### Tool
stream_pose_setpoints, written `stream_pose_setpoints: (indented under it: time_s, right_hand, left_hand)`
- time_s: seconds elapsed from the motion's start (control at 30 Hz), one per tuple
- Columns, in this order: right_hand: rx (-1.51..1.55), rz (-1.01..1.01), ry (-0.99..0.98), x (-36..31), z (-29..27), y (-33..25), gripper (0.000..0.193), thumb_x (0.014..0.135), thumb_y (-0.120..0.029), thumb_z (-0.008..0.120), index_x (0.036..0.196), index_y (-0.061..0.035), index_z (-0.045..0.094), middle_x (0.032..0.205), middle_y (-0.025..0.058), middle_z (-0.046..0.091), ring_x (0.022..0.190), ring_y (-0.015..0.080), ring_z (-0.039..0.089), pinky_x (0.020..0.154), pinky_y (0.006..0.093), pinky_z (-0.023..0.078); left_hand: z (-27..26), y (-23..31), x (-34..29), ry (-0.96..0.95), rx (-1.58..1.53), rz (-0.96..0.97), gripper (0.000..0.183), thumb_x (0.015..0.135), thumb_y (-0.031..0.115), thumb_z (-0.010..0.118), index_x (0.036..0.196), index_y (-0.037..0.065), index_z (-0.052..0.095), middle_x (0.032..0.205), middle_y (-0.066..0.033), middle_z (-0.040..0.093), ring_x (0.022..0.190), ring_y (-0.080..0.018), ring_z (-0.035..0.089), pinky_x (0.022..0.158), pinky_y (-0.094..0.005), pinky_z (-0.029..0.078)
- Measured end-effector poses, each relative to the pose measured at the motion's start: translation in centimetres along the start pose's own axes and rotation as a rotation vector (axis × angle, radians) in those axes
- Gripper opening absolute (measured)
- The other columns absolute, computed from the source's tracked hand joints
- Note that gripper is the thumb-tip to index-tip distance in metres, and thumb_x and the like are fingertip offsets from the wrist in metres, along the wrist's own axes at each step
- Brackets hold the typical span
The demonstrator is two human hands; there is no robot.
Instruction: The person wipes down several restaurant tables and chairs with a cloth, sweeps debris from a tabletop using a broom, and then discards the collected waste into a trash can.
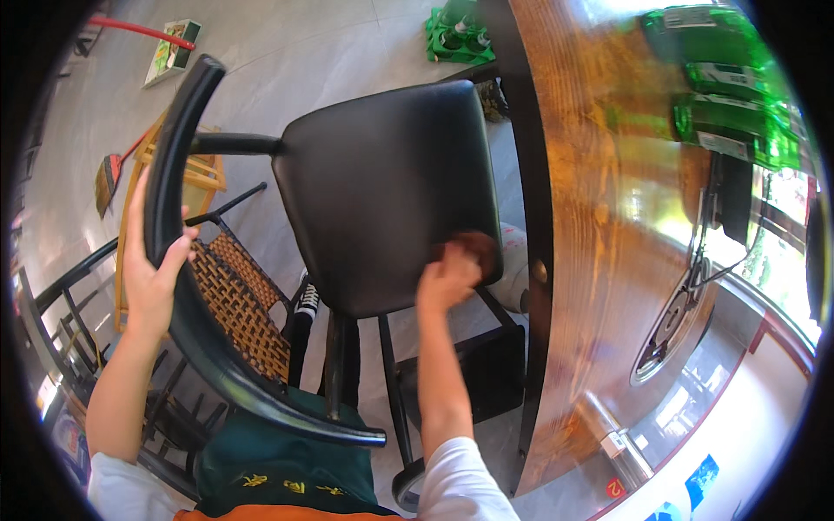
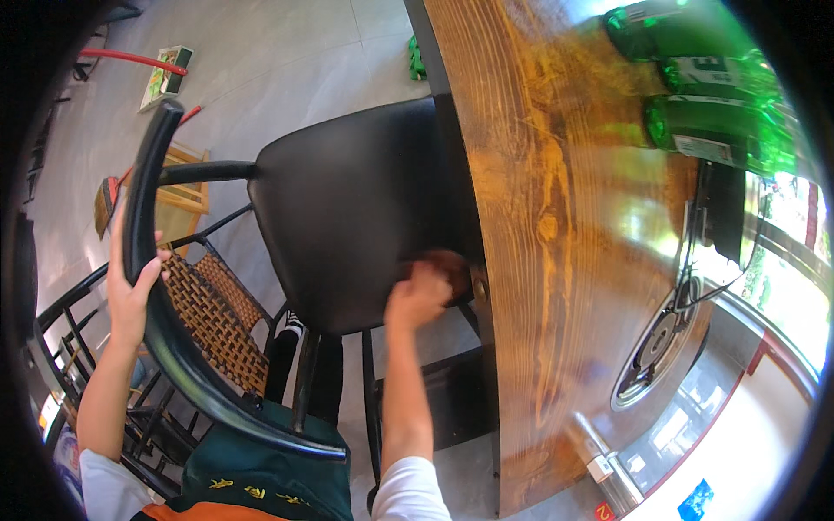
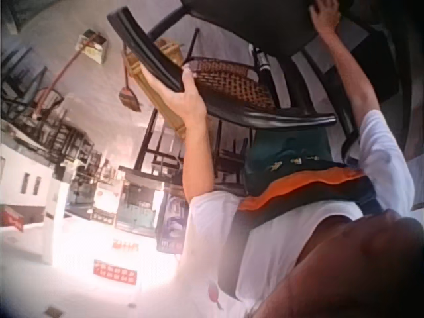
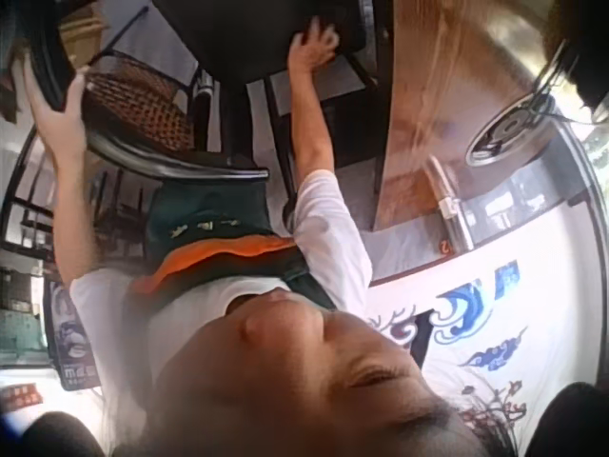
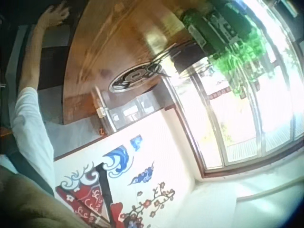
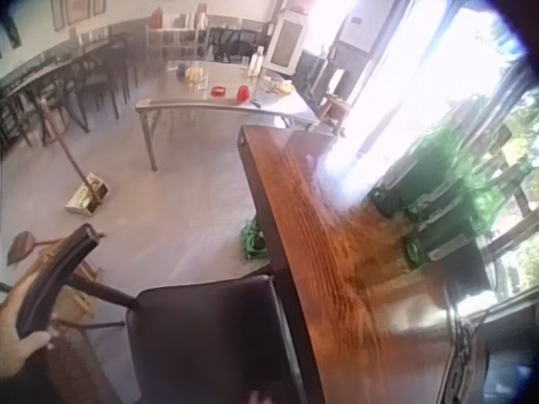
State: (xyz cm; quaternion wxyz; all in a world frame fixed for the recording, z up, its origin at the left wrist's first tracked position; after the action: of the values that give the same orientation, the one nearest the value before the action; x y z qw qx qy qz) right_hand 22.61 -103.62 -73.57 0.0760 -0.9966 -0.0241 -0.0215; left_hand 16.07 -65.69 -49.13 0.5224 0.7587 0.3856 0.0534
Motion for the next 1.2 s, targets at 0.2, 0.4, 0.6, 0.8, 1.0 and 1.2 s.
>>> stream_pose_setpoints:
  time_s: [0.2, 0.4, 0.6, 0.8, 1.0, 1.2]
  right_hand:
    - [0.154, -1.307, -0.453, -8.6, -0.6, -10.8, 0.046, 0.072, -0.027, 0.060, 0.117, -0.0203, 0.054, 0.128, -0.0011, 0.044, 0.111, 0.0201, 0.043, 0.073, 0.0394, 0.039]
    - [0.149, -0.006, -0.012, 12.8, -0.2, -1.7, 0.031, 0.074, -0.011, 0.057, 0.104, -0.0074, 0.057, 0.107, 0.0136, 0.055, 0.089, 0.0324, 0.049, 0.070, 0.0459, 0.041]
    - [0.347, -0.757, -0.580, -1.4, 2.0, -18.7, 0.032, 0.075, -0.025, 0.059, 0.106, -0.0165, 0.059, 0.116, 0.0016, 0.051, 0.092, 0.0240, 0.050, 0.067, 0.0397, 0.041]
    - [0.145, -0.424, 0.060, 15.9, 3.8, -12.0, 0.033, 0.069, -0.016, 0.060, 0.102, -0.0134, 0.059, 0.104, 0.0110, 0.055, 0.094, 0.0327, 0.048, 0.072, 0.0417, 0.042]
    - [0.096, -0.589, -0.091, 14.3, 1.3, -22.7, 0.042, 0.060, -0.022, 0.065, 0.101, -0.0142, 0.058, 0.105, 0.0072, 0.052, 0.092, 0.0290, 0.046, 0.065, 0.0412, 0.042]
    - [0.361, -0.927, -0.209, 11.1, 4.8, -25.7, 0.023, 0.069, -0.020, 0.058, 0.092, -0.0153, 0.062, 0.122, 0.0016, 0.048, 0.097, 0.0258, 0.045, 0.066, 0.0395, 0.041]
  left_hand:
    - [0.4, 0.1, 0.0, -0.004, 0.109, -0.034, 0.068, 0.079, 0.011, 0.052, 0.141, 0.010, 0.024, 0.106, -0.0112, 0.052, 0.084, -0.0138, 0.054, 0.075, -0.0251, 0.046]
    - [0.1, 0.4, -0.3, 0.023, 0.039, -0.086, 0.070, 0.077, 0.004, 0.051, 0.141, 0.008, 0.022, 0.109, -0.0124, 0.050, 0.086, -0.0145, 0.052, 0.081, -0.0267, 0.044]
    - [0.5, 0.6, -0.1, 0.016, 0.025, -0.060, 0.071, 0.076, -0.001, 0.049, 0.141, 0.008, 0.022, 0.109, -0.0129, 0.050, 0.087, -0.0146, 0.053, 0.083, -0.0277, 0.044]
    - [0.2, 0.5, -0.1, 0.049, 0.038, -0.088, 0.071, 0.076, 0.006, 0.052, 0.140, 0.005, 0.022, 0.108, -0.0132, 0.051, 0.086, -0.0154, 0.054, 0.082, -0.0279, 0.044]
    - [0.2, -0.1, -0.1, 0.059, 0.006, -0.097, 0.072, 0.075, 0.004, 0.051, 0.140, 0.005, 0.022, 0.111, -0.0146, 0.050, 0.086, -0.0157, 0.053, 0.082, -0.0285, 0.044]
    - [0.3, 0.0, 0.2, 0.037, -0.010, -0.109, 0.073, 0.074, 0.002, 0.050, 0.140, 0.004, 0.020, 0.112, -0.0143, 0.050, 0.087, -0.0157, 0.054, 0.081, -0.0285, 0.044]
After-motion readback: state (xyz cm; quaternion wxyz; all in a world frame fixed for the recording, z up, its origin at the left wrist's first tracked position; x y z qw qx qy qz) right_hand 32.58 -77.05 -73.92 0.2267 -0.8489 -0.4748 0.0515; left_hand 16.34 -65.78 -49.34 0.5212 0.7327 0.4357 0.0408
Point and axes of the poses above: each hand's wrist, its own x-axis towards the middle knuckle, its own z-axis out of the palm, y = z × x, the point moved 4 cm from there along x, towards the middle knuckle
